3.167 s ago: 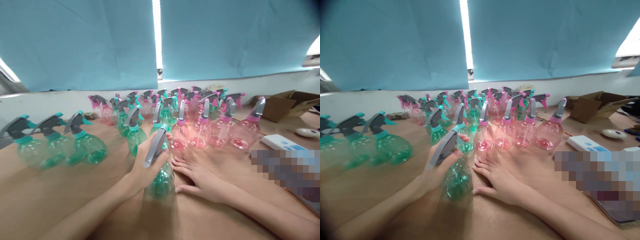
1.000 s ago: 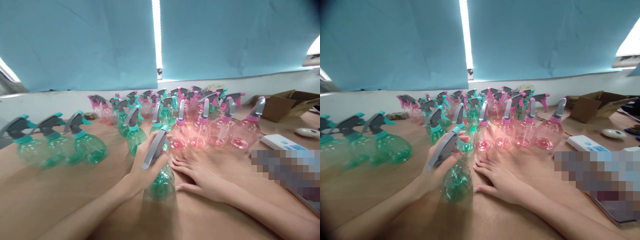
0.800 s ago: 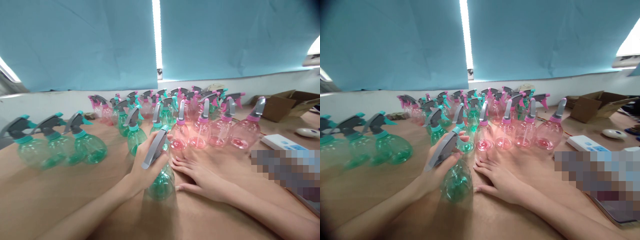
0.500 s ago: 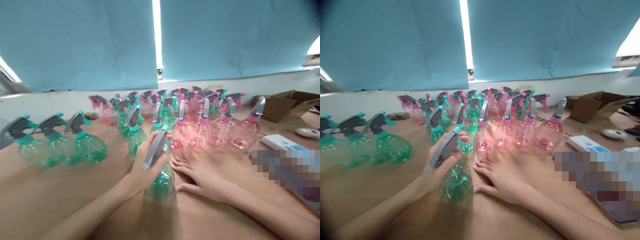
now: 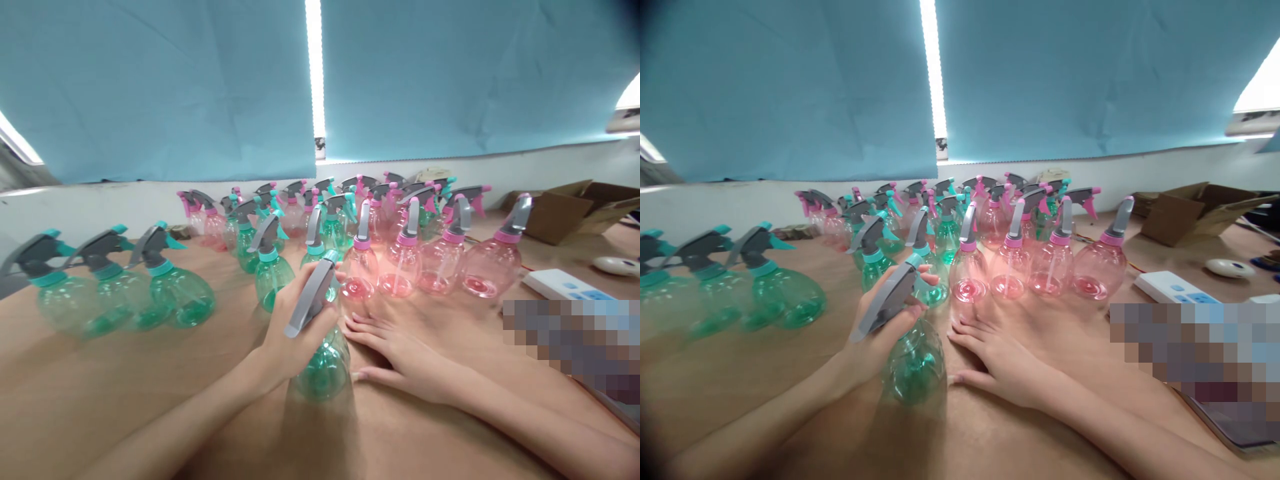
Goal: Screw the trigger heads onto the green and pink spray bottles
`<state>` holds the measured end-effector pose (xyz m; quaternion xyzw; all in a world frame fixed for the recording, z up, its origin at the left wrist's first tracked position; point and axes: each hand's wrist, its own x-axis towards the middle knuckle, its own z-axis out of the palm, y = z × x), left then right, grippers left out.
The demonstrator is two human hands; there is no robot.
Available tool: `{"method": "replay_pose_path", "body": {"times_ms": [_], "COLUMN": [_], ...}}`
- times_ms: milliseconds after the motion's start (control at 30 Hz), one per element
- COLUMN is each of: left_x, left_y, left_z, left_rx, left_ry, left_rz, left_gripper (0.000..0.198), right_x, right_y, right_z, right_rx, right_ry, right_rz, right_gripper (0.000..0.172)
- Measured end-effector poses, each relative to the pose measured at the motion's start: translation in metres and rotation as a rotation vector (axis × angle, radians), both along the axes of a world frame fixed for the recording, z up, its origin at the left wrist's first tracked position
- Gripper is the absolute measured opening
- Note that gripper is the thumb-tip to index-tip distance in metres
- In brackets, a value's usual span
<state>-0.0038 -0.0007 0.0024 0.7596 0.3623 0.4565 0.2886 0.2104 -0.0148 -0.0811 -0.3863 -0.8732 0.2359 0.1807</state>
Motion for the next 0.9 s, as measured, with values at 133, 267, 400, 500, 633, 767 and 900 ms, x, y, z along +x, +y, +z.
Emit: {"method": "replay_pose_path", "body": {"times_ms": [133, 267, 400, 500, 633, 767, 900], "left_x": [-0.0001, 0.0001, 0.0005, 0.0005, 0.0007, 0.0006, -0.0003], "left_y": [0.0000, -0.0002, 0.0001, 0.0004, 0.0006, 0.0012, 0.0014], "left_z": [-0.0002, 0.0008, 0.0015, 0.0015, 0.0020, 0.0031, 0.0042], "left_rx": [0.000, -0.007, -0.021, -0.022, -0.021, -0.007, -0.014], "left_ry": [0.004, 0.003, -0.003, -0.012, -0.015, -0.007, 0.004], "left_rz": [0.003, 0.001, -0.003, -0.013, -0.016, -0.022, -0.029], "left_gripper": [0.031, 0.031, 0.033, 0.033, 0.033, 0.030, 0.025], "right_x": [-0.0003, -0.0005, 0.0002, 0.0009, 0.0009, 0.0003, -0.0002], "right_y": [0.0001, 0.0004, 0.0010, 0.0013, 0.0011, 0.0008, 0.0015], "right_z": [0.0007, 0.0017, 0.0005, -0.0011, -0.0017, -0.0004, -0.0005], "right_rx": [-0.006, -0.012, 0.002, 0.004, 0.003, -0.016, -0.018], "right_ry": [-0.006, -0.028, -0.032, -0.023, -0.008, -0.018, -0.062], "right_rz": [0.002, 0.003, 0.008, 0.010, 0.011, 0.005, 0.006], "right_gripper": [0.069, 0.071, 0.072, 0.072, 0.071, 0.073, 0.075]}}
